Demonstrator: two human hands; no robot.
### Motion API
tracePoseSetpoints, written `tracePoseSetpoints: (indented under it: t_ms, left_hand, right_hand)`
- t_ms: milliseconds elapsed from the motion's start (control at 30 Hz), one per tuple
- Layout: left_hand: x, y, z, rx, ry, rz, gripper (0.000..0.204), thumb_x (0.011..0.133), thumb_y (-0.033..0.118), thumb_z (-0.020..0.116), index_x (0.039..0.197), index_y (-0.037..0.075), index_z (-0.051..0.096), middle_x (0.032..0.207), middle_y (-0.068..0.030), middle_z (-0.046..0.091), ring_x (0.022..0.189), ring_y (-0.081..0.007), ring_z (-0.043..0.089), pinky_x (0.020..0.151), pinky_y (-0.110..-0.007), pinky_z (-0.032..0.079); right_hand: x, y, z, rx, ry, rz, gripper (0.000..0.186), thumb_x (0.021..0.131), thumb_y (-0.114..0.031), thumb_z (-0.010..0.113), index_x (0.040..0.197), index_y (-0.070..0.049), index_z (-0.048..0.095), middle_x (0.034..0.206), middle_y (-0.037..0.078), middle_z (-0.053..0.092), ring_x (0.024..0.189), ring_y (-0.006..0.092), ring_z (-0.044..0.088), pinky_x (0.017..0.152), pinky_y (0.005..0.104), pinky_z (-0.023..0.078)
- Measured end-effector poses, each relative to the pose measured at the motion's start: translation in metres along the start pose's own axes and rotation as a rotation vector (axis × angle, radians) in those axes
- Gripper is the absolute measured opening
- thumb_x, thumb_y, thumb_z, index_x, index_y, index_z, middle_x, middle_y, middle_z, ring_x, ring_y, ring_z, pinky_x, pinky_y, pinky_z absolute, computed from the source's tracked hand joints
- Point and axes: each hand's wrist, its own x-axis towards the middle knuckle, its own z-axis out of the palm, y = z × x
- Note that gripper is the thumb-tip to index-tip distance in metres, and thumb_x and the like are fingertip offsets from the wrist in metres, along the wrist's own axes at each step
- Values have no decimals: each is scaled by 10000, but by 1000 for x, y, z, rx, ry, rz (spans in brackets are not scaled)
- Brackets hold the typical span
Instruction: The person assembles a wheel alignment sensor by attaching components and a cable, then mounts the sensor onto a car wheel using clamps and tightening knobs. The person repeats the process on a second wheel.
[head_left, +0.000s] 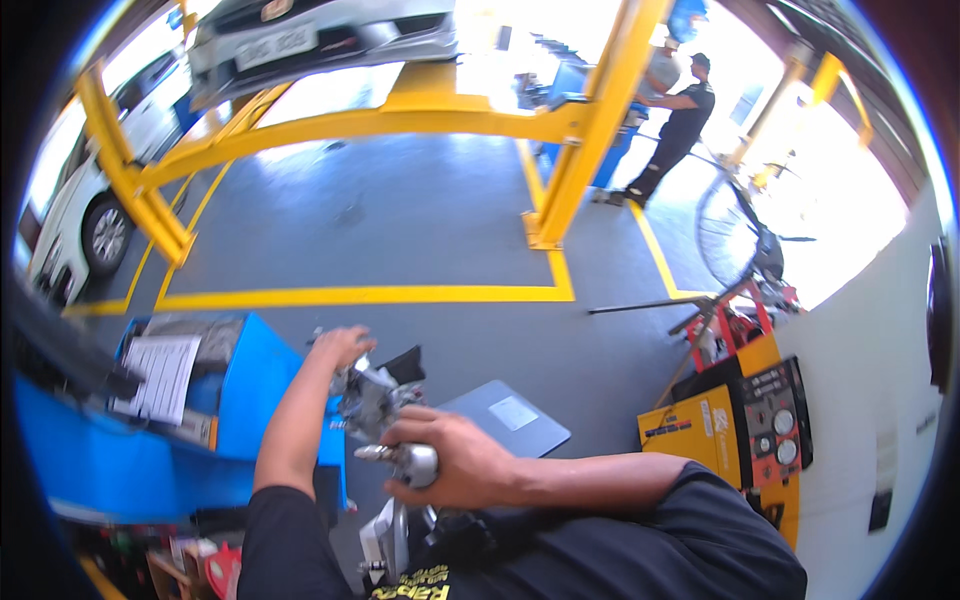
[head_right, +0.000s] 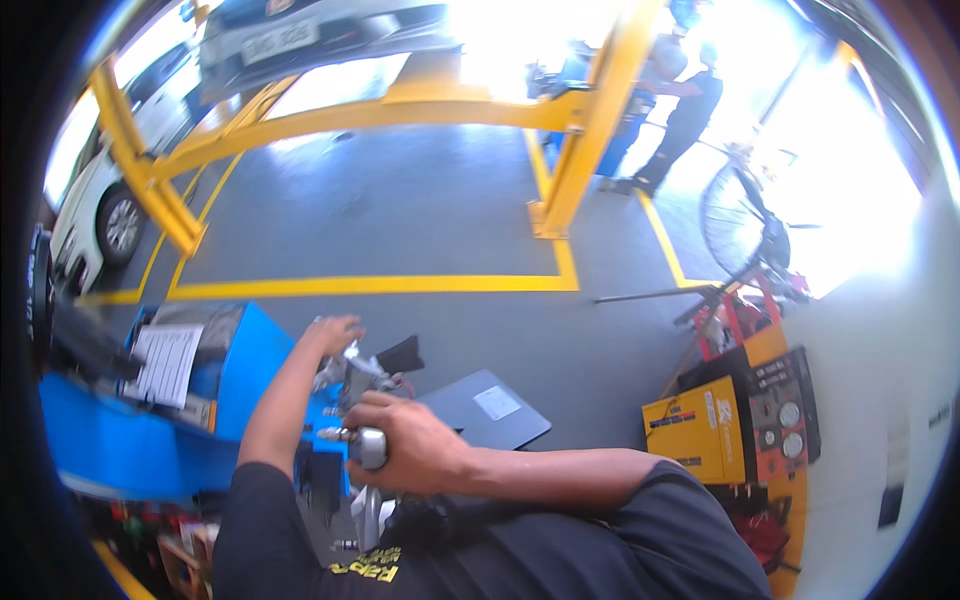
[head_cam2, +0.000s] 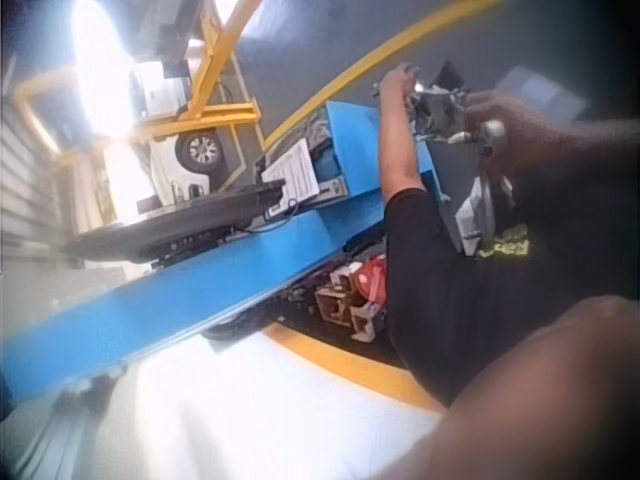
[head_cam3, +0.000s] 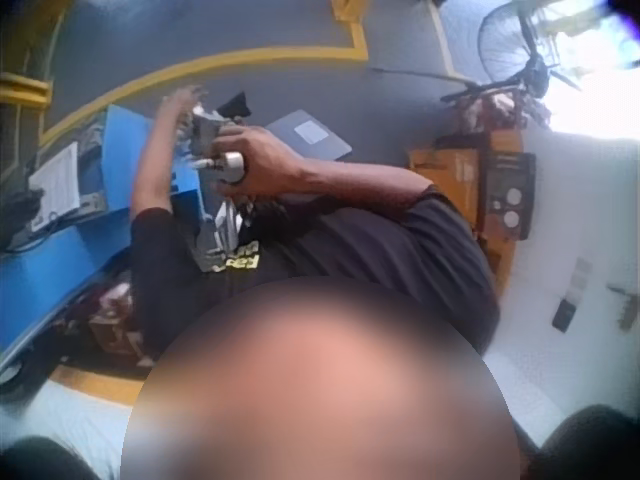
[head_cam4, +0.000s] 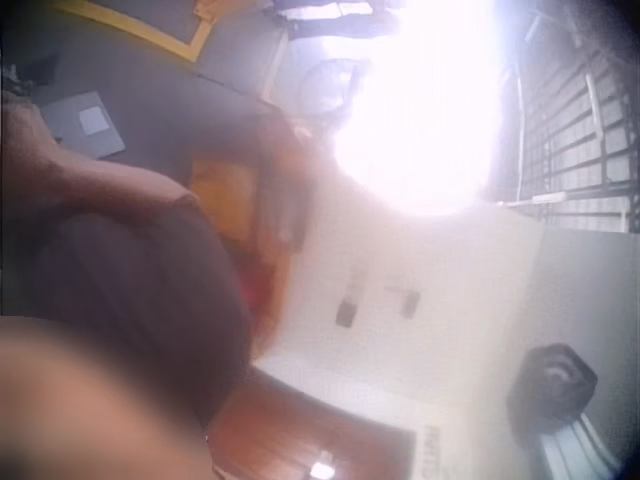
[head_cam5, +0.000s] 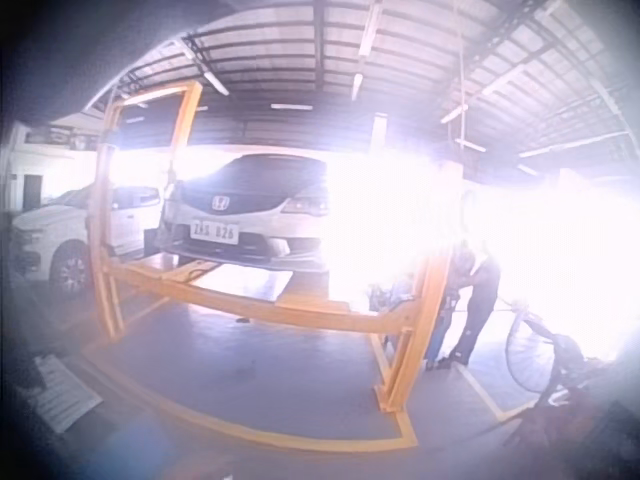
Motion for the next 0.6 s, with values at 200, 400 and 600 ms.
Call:
tracePoseSetpoints:
  t_ms: [200,400,600]
  left_hand:
    - [-4,-32,0,-178,91,30,517,943,501,691,1317,145,663,1271,-215,694,1209,-403,638,1004,-512,512]
    - [-14,-52,-2,-274,152,37,392,953,386,713,1171,59,724,1017,-168,768,875,-284,749,806,-416,577]
    - [-36,-61,-4,-405,203,-88,385,964,412,698,1055,41,739,908,-158,769,879,-327,742,797,-445,564]
  right_hand:
    - [0,-10,-1,8,-88,32,366,785,-204,835,1077,-39,690,971,141,642,912,380,682,804,462,552]
    - [3,-15,0,2,-114,17,356,785,-196,836,1070,-38,694,959,139,641,893,371,682,796,457,551]
    - [3,-14,3,-20,-101,54,369,772,-191,843,1070,-30,696,942,131,633,846,352,677,766,430,550]
